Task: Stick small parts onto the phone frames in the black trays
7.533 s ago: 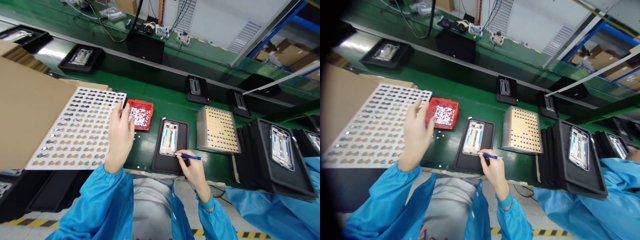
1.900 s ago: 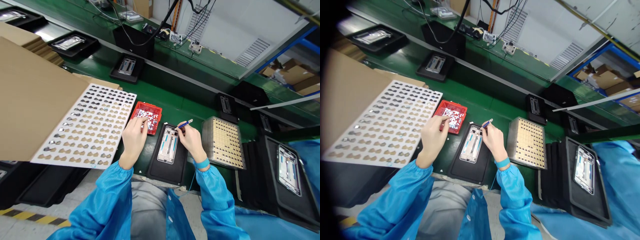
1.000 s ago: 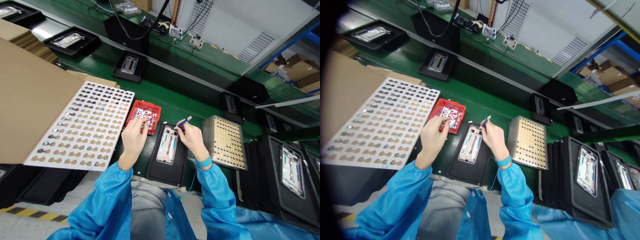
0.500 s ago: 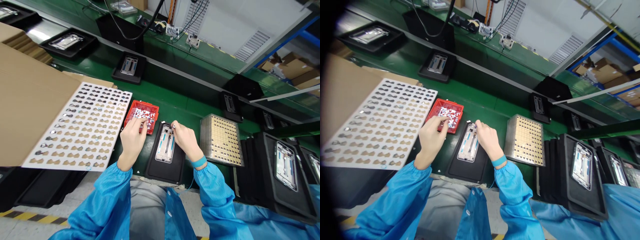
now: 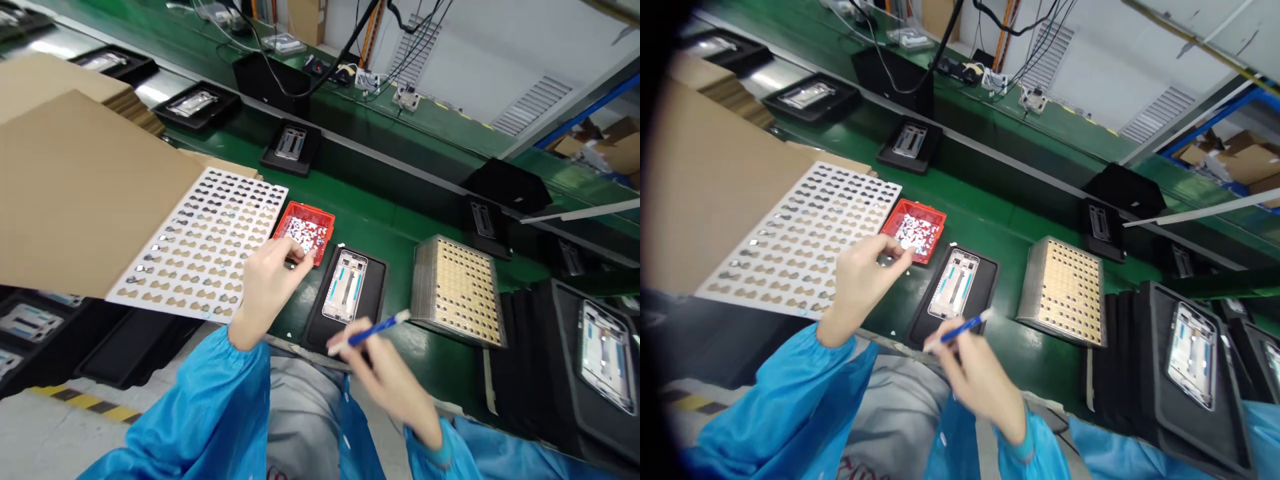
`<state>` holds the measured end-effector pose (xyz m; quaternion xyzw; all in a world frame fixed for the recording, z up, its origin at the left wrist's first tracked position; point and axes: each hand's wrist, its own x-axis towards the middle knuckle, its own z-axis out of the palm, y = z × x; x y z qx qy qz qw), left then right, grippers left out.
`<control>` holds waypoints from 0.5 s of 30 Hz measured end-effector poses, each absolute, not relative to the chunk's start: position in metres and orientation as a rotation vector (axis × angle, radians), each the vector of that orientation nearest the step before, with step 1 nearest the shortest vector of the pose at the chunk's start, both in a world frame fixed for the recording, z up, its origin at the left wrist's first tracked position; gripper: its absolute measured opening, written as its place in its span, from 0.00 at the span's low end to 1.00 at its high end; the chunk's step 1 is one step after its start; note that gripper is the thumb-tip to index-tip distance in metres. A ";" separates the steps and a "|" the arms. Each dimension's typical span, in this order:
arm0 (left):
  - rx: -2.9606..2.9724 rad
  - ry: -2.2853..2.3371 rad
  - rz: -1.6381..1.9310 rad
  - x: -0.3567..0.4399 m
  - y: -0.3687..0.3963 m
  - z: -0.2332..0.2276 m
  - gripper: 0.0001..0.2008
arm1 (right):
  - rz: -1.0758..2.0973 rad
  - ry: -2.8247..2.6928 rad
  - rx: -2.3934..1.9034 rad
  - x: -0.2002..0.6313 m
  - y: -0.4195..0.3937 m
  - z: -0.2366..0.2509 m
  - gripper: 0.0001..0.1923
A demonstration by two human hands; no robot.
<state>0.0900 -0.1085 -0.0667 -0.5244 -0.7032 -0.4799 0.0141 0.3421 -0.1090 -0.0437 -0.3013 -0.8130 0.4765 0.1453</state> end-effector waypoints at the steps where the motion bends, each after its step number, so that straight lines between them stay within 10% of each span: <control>1: -1.633 -2.200 -1.530 0.088 -0.118 -0.055 0.13 | 1.447 -2.404 -0.876 0.346 -0.125 -0.045 0.08; 10: -1.932 -2.470 -2.029 0.028 -0.116 -0.007 0.14 | 1.358 -2.385 -1.094 0.347 -0.125 -0.080 0.08; 15: -2.179 -2.484 -1.387 -0.002 -0.028 -0.026 0.19 | 1.154 -2.297 -1.255 0.334 -0.072 -0.086 0.09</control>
